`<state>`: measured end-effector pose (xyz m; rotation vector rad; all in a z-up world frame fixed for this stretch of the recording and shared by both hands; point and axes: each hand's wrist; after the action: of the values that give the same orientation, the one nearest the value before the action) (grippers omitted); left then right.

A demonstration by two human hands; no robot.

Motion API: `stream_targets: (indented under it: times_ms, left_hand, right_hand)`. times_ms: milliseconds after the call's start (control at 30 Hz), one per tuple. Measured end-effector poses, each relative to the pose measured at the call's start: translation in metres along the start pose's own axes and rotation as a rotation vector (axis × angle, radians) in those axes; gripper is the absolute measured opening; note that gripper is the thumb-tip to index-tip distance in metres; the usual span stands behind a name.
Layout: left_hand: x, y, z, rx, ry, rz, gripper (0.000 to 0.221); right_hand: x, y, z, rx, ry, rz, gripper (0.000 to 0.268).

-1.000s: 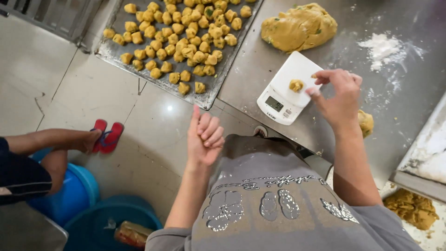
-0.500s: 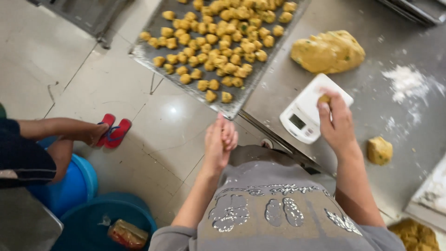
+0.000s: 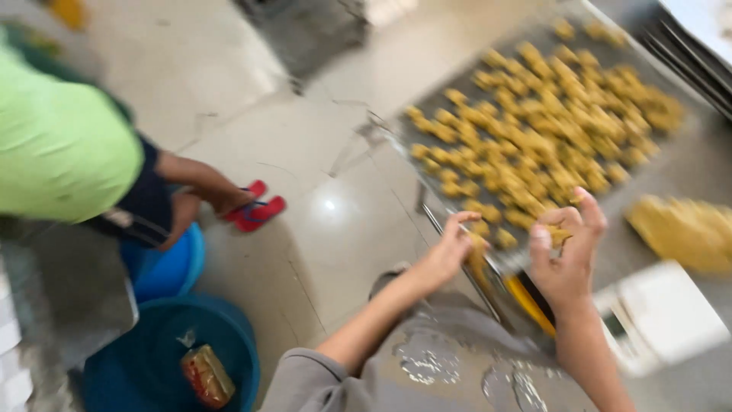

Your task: Portioning dough by weight using a digital scale and rolling the portions into uniform balls.

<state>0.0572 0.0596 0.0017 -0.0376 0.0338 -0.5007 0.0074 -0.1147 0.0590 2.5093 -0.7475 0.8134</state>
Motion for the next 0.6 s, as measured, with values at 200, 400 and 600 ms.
stream_targets:
  times_ms: [200,400,600]
  left_hand:
    - [-0.011,0.064,0.066,0.004,0.180,-0.137,0.078]
    - [-0.010,0.092,0.065,-0.121,0.145,-0.356,0.087]
    - [-0.011,0.099,0.058,-0.213,0.235,-0.252,0.087]
  right_hand:
    - [-0.001,-0.045,0.013,-0.344,-0.062,-0.437,0.049]
    - [-0.007,-0.071,0.009,-0.100,-0.162,-0.806,0.035]
    - [-0.012,-0.079,-0.003,-0.186,0.081,-0.624,0.023]
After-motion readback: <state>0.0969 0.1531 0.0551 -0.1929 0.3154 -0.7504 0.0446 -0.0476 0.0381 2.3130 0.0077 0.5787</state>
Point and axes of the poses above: each hand's wrist, its own x-axis towards the middle knuckle, its own y-axis out of the back of the hand, z = x × y, and after that the axes turned 11 degrees about z, right-handed
